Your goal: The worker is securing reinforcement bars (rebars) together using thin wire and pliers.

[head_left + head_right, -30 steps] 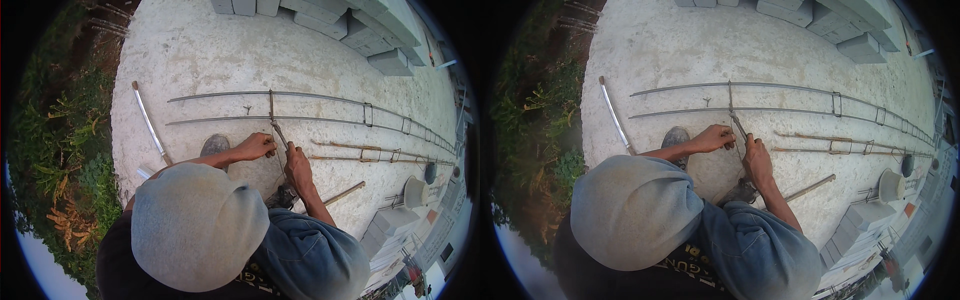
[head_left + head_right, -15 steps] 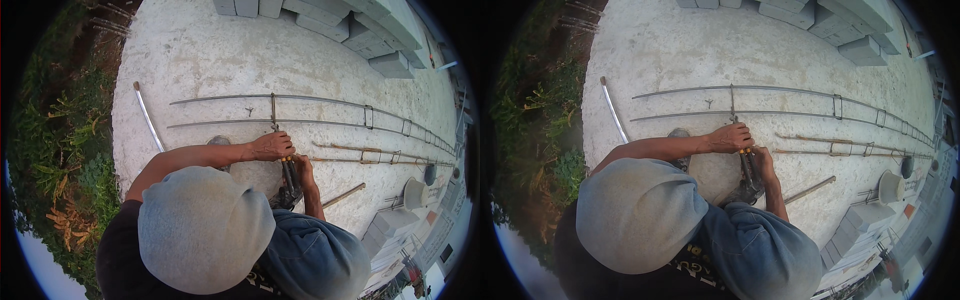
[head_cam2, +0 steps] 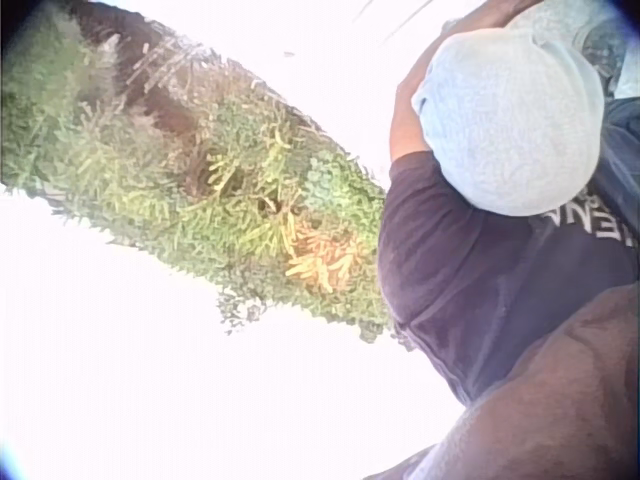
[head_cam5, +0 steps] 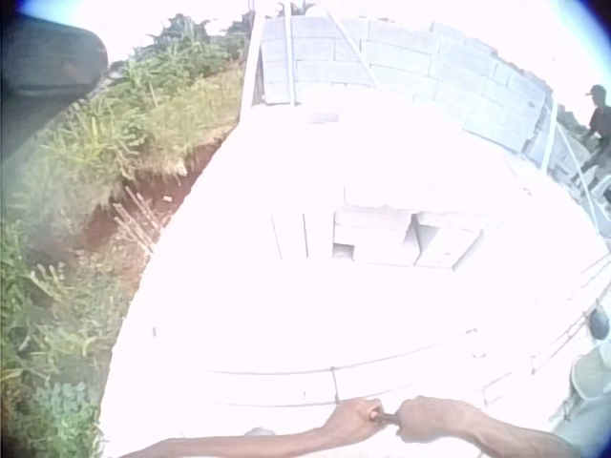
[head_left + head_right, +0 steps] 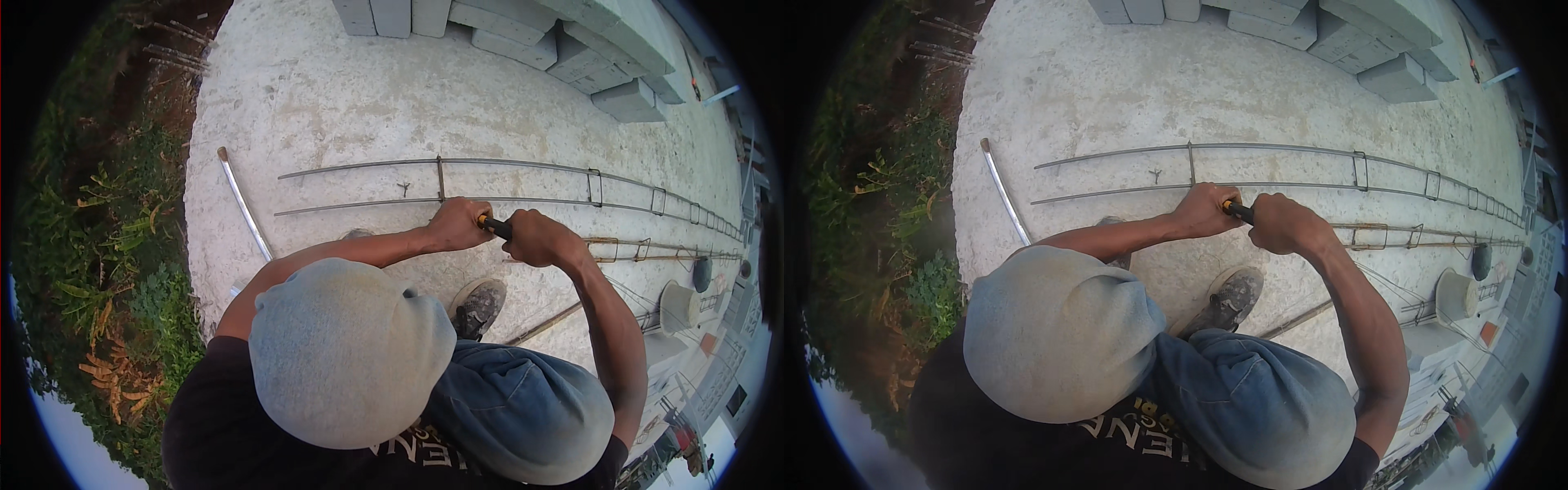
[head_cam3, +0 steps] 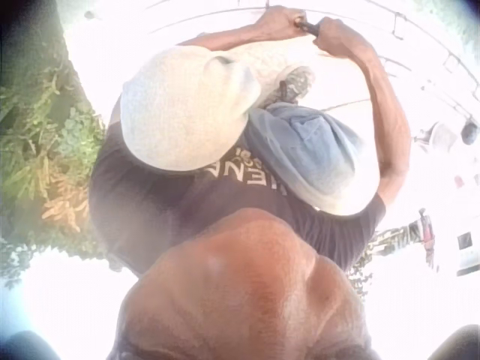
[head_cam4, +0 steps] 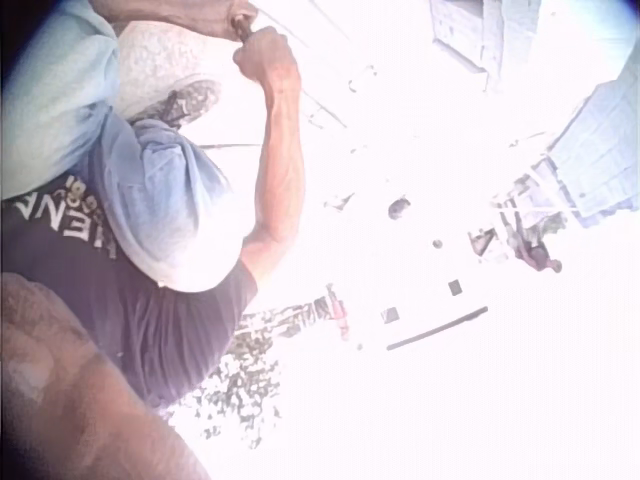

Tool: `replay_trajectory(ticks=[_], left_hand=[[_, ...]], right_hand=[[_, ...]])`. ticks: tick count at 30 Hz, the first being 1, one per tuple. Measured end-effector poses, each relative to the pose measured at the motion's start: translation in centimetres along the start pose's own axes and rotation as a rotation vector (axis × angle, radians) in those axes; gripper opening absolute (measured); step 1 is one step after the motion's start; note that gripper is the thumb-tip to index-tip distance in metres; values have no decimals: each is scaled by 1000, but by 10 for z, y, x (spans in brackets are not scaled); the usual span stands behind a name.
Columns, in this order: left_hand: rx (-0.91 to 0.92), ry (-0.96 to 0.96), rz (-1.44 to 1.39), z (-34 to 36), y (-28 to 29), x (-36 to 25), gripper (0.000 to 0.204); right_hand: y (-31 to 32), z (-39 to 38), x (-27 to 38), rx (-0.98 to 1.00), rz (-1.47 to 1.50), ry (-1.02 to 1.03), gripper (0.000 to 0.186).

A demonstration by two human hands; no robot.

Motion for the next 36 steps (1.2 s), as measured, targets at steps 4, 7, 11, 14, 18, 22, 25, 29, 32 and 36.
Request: replay_trajectory(ticks=[4,7,11,14,18,22,25,29,32,36], left_hand=[[131,41,108,3,-7,-1,29],[-155,-475,107,-11,-3,-25,35],[-99,-840,203,-43,-12,-20,29],[298,-846,305,-47,-34,7,15],[657,-730,467,-47,-34,26,15],[944,-489,548,-28,-59,7,18],[776,-531,602,-36,-51,12,18],[185,-996,470,-50,-20,-10,16],[496,-923,465,-58,-28,22,16],[719,-837,529,-51,-37,23,15]], right_hand=[[-11,5,-23,63,89,-13,27],[-45,-30,-37,86,633,-292,28],[-158,-48,-30,415,1792,-454,25],[-202,-50,-10,520,2168,-410,25],[-179,-44,-6,-26,1306,-380,33],[-177,-53,-11,-776,532,-252,35],[-189,-39,-15,-618,541,-280,30],[-210,-33,-23,29,1212,-466,32],[-234,-30,0,485,1975,-404,35],[-213,-33,3,142,1578,-351,36]])
Point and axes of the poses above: each hand's wrist, its own z-axis towards the middle knuckle, its own y-axis out of the back of the hand, x = y × z, the point moved 5 cm from there along z, towards the middle knuckle, and after that the axes turned 15 degrees about -x, right-handed, at the moved point
